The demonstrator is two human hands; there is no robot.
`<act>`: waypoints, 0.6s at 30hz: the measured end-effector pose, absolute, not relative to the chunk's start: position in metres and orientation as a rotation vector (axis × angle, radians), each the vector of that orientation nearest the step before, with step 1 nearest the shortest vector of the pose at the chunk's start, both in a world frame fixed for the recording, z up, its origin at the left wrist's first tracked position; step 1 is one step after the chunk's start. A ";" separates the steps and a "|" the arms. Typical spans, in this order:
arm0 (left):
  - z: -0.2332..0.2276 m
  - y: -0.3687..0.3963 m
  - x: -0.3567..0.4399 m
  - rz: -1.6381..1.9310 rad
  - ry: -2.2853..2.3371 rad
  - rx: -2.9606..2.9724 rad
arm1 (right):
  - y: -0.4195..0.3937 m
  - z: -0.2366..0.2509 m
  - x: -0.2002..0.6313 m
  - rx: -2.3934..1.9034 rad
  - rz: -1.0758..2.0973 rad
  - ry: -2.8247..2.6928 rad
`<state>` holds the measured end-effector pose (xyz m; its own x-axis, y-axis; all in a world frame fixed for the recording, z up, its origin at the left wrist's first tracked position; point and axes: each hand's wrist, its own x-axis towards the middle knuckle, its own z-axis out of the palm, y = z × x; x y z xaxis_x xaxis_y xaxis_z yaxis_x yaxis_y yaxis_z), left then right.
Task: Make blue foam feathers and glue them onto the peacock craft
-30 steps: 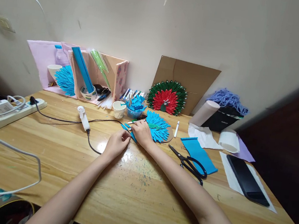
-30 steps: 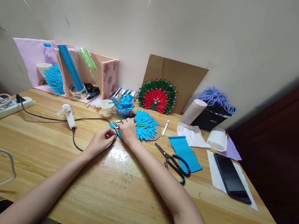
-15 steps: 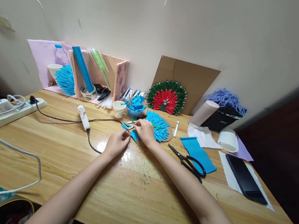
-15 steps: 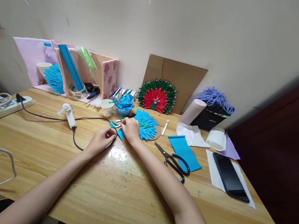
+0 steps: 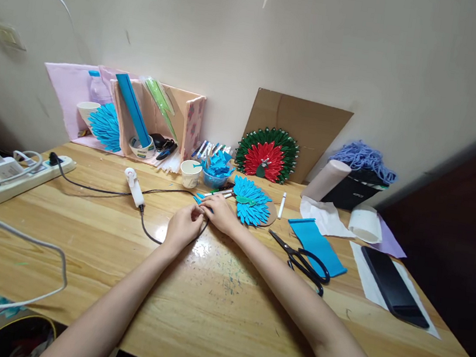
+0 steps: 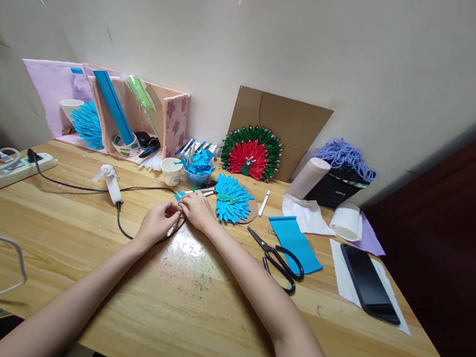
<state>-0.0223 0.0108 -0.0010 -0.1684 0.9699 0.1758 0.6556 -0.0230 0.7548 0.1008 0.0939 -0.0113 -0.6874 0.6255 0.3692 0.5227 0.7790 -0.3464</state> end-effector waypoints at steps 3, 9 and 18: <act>-0.001 0.011 -0.023 1.040 1.854 1.689 | 0.096 -0.012 0.099 -0.841 0.303 -2.481; -0.001 0.012 -0.022 1.033 1.861 1.663 | 0.099 -0.006 0.104 -0.998 0.349 -2.300; -0.003 0.011 -0.021 1.026 1.818 1.696 | 0.095 0.007 0.139 -1.110 0.428 -2.210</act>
<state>-0.0205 0.0112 -0.0030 -0.1443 0.9762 0.1621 0.6432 -0.0320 0.7650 0.1390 0.0953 0.0070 -0.4537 0.8045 0.3834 0.6031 0.5939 -0.5326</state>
